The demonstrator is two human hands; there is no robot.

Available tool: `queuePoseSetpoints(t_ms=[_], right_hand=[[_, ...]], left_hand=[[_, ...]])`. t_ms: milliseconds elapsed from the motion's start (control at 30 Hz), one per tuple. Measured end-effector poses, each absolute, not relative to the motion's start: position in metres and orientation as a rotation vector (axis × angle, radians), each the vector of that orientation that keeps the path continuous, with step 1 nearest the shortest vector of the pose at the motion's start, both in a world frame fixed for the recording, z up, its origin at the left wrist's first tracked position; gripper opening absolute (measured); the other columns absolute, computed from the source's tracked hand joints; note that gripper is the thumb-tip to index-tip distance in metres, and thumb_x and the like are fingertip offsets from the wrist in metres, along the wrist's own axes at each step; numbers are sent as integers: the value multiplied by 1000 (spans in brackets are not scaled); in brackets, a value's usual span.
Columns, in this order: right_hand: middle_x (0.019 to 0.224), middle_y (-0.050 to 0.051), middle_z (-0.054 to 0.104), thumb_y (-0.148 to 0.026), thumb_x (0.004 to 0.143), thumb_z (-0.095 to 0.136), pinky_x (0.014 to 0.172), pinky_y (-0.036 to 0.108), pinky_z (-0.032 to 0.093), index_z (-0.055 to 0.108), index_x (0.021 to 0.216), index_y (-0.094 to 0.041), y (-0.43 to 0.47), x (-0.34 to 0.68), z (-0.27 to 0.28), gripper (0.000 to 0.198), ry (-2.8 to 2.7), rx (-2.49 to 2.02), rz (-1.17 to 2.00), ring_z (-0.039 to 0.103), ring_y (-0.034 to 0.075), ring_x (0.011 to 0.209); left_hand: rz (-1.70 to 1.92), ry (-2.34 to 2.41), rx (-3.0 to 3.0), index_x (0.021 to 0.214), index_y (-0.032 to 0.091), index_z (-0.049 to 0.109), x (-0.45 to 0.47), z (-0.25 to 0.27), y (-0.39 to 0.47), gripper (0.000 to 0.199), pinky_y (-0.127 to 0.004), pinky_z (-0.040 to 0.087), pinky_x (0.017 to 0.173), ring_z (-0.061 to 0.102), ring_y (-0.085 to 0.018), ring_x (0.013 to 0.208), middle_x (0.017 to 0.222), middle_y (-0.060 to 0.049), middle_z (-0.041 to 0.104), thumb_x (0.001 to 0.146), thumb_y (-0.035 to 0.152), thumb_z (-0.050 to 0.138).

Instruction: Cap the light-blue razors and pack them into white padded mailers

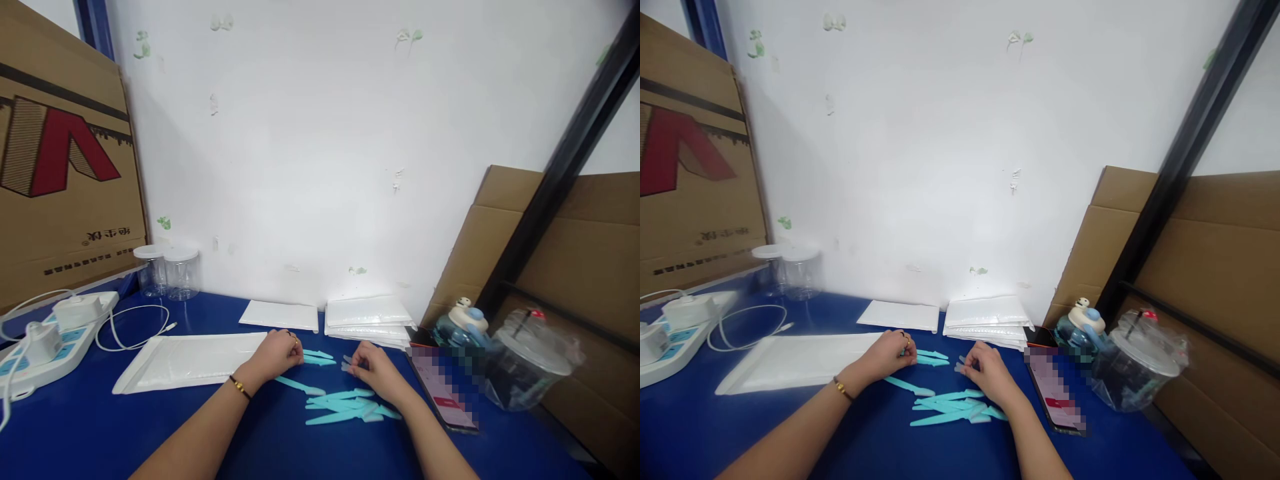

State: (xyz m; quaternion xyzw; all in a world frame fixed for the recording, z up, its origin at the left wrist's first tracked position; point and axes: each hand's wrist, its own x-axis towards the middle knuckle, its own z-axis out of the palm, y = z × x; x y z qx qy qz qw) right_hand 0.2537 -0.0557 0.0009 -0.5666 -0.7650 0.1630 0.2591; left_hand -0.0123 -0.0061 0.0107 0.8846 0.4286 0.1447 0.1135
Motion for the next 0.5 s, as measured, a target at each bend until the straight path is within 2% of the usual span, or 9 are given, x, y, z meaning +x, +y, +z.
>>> queuePoseSetpoints(t_ms=[67, 167, 267, 400, 500], right_hand=[[77, 0, 55, -31, 74, 63, 62, 25, 38, 59, 70, -19, -51, 260, -2, 13, -1996, -1572, 393, 50, 14, 65], [80, 1, 55, -28, 74, 61, 60, 26, 39, 61, 74, -20, -49, 265, -3, 8, -1946, -1590, 322, 49, 14, 63], [79, 1, 55, -25, 77, 55, 61, 26, 39, 62, 73, -20, -52, 262, 1, 9, -1956, -1568, 307, 50, 14, 63], [79, 2, 57, -31, 83, 50, 61, 26, 38, 63, 74, -19, -60, 252, 6, 20, -2021, -1512, 404, 51, 14, 64], [82, 1, 59, -40, 86, 48, 68, 27, 38, 65, 80, -20, -66, 239, 9, 26, -2116, -1471, 477, 52, 14, 67]], left_hand=[[429, 1353, 2551, 79, 24, 67, -19, 16, -4, 12, -27, 34, 72, 55, -19, 84, 79, 0, 66, 76, 32, 59], [468, 1345, 2545, 86, 26, 66, -26, 24, -9, 21, -26, 35, 74, 54, -19, 88, 87, 0, 64, 69, 37, 67], [351, 1162, 2594, 78, 28, 68, -28, 29, -17, 20, -27, 34, 76, 54, -18, 85, 85, 2, 62, 63, 41, 71], [209, 1075, 2614, 70, 27, 69, -26, 29, -23, 12, -27, 33, 78, 53, -16, 79, 77, 2, 61, 67, 38, 70], [205, 1042, 2600, 70, 25, 68, -20, 27, -25, 10, -25, 33, 75, 53, -15, 77, 75, 2, 61, 70, 36, 67]])
